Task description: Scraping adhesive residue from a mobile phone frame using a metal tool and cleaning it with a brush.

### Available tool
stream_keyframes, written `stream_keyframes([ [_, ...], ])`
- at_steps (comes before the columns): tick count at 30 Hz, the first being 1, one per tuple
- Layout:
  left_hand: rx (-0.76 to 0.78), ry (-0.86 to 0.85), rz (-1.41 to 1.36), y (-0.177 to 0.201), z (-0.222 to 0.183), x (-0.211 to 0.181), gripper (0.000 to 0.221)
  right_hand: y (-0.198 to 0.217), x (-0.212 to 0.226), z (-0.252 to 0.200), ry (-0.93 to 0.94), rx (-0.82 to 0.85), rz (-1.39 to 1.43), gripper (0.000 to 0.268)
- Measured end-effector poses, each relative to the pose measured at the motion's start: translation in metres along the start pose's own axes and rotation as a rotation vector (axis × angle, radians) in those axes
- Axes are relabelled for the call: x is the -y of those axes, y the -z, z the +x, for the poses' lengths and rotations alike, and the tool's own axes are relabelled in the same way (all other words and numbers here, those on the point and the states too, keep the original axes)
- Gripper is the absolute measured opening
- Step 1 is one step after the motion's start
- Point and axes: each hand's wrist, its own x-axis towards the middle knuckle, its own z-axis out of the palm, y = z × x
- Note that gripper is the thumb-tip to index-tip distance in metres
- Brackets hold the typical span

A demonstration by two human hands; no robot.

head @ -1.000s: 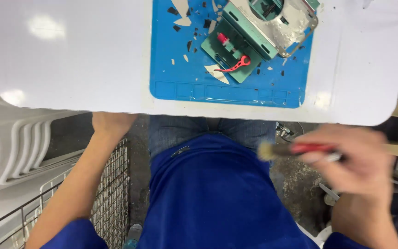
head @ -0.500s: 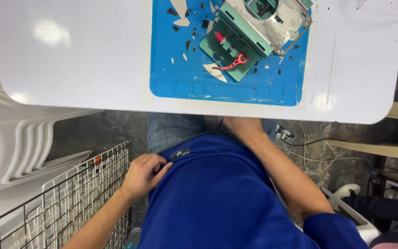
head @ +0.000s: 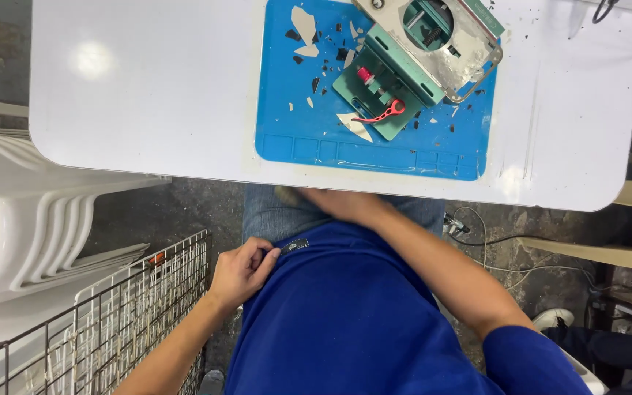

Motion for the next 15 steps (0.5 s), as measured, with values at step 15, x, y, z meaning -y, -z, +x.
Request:
stream_keyframes([
  [15, 0.102, 0.01, 0.031, 0.013, 0.105, -0.047, 0.016, 0.098, 0.011, -0.153, -0.819, 0.023, 0.443, 0.022],
])
